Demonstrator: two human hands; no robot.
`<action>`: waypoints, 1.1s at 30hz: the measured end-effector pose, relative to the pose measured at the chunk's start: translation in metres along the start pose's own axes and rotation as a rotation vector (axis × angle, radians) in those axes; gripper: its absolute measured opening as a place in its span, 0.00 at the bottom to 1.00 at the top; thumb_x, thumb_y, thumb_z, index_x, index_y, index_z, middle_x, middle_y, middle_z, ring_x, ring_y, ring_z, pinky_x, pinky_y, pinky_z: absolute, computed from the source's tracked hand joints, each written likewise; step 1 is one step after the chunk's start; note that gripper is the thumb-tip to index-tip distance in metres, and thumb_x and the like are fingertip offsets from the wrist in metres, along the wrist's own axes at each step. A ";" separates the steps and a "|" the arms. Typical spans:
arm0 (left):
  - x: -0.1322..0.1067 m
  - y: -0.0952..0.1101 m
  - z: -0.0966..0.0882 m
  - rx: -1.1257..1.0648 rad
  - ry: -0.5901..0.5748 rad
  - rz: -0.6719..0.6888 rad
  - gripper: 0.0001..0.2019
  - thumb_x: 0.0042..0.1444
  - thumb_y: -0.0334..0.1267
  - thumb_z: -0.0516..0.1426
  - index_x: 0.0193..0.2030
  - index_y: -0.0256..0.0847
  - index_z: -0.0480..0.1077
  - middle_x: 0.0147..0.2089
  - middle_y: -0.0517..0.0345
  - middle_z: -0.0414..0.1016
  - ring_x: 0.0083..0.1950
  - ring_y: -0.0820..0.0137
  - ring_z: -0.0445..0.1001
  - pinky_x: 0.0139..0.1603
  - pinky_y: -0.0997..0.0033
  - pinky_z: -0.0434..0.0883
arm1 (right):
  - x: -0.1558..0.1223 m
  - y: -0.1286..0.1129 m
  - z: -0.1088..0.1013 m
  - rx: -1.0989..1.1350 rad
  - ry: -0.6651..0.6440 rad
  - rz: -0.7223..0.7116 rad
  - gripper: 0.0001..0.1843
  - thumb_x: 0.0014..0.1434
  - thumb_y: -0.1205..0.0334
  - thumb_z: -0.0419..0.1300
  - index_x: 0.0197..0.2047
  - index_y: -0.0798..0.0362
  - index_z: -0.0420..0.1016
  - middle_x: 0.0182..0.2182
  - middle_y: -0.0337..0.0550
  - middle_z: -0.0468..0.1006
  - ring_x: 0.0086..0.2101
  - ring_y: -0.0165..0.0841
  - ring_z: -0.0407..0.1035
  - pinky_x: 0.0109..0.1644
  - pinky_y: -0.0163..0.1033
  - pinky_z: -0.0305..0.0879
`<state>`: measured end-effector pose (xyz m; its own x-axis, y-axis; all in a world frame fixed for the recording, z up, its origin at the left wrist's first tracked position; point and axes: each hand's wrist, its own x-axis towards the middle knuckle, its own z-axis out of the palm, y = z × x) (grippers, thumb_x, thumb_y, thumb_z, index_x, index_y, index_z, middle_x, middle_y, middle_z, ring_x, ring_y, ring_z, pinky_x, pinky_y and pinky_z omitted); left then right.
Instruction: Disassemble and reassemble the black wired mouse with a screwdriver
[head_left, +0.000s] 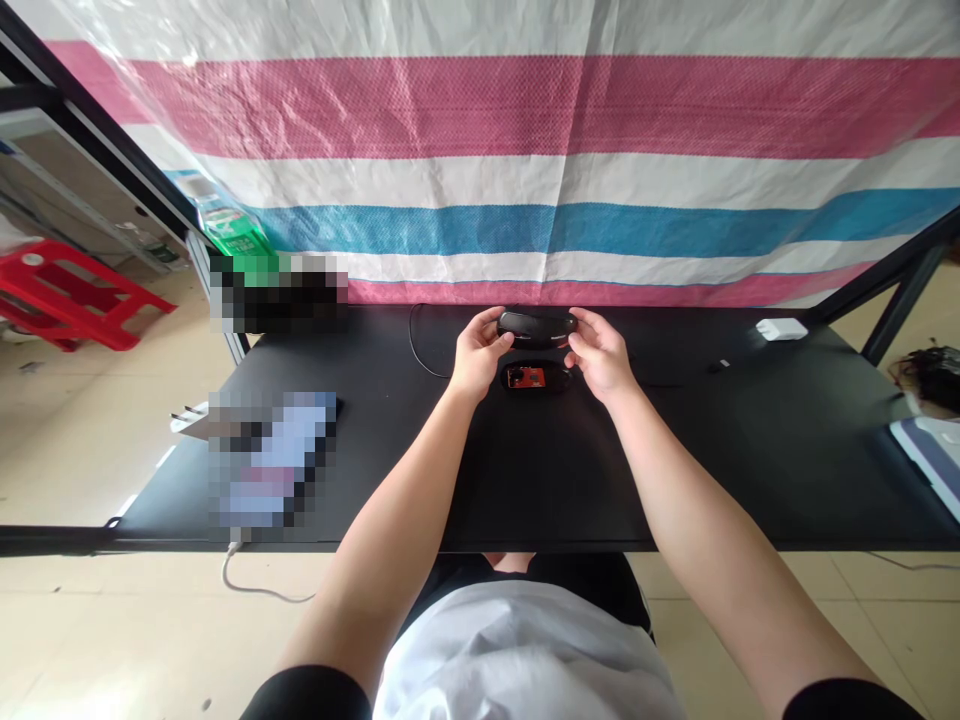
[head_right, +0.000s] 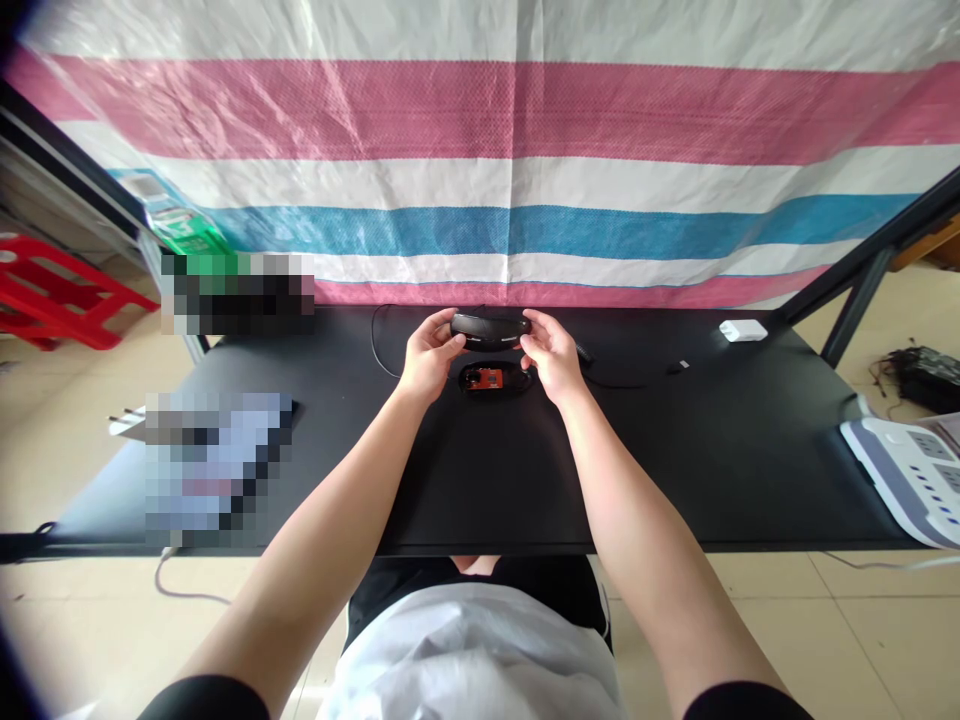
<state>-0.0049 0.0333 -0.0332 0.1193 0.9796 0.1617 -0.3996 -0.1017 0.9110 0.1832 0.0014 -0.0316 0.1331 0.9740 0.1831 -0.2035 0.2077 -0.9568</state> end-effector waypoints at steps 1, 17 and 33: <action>0.000 0.000 0.000 0.004 0.000 0.009 0.25 0.40 0.36 0.68 0.48 0.40 0.70 0.43 0.54 0.80 0.46 0.63 0.79 0.46 0.65 0.74 | 0.000 0.000 0.000 -0.002 0.004 -0.006 0.24 0.46 0.57 0.69 0.48 0.46 0.72 0.40 0.39 0.78 0.33 0.31 0.71 0.23 0.33 0.63; -0.010 0.013 0.010 0.037 -0.086 -0.136 0.26 0.36 0.40 0.72 0.41 0.37 0.69 0.30 0.60 0.79 0.33 0.69 0.79 0.34 0.68 0.78 | 0.003 0.018 -0.003 -0.359 0.129 -0.188 0.32 0.49 0.40 0.68 0.52 0.50 0.74 0.40 0.45 0.78 0.34 0.35 0.73 0.33 0.39 0.72; -0.003 0.002 0.000 0.178 -0.038 0.139 0.07 0.39 0.30 0.64 0.25 0.38 0.70 0.55 0.46 0.76 0.59 0.56 0.73 0.59 0.54 0.70 | -0.001 -0.002 0.003 0.069 0.031 -0.064 0.16 0.48 0.49 0.69 0.39 0.49 0.79 0.37 0.41 0.81 0.32 0.33 0.73 0.36 0.42 0.73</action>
<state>-0.0058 0.0301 -0.0316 0.1103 0.9472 0.3012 -0.2479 -0.2672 0.9312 0.1811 0.0005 -0.0288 0.1780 0.9556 0.2350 -0.2599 0.2760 -0.9254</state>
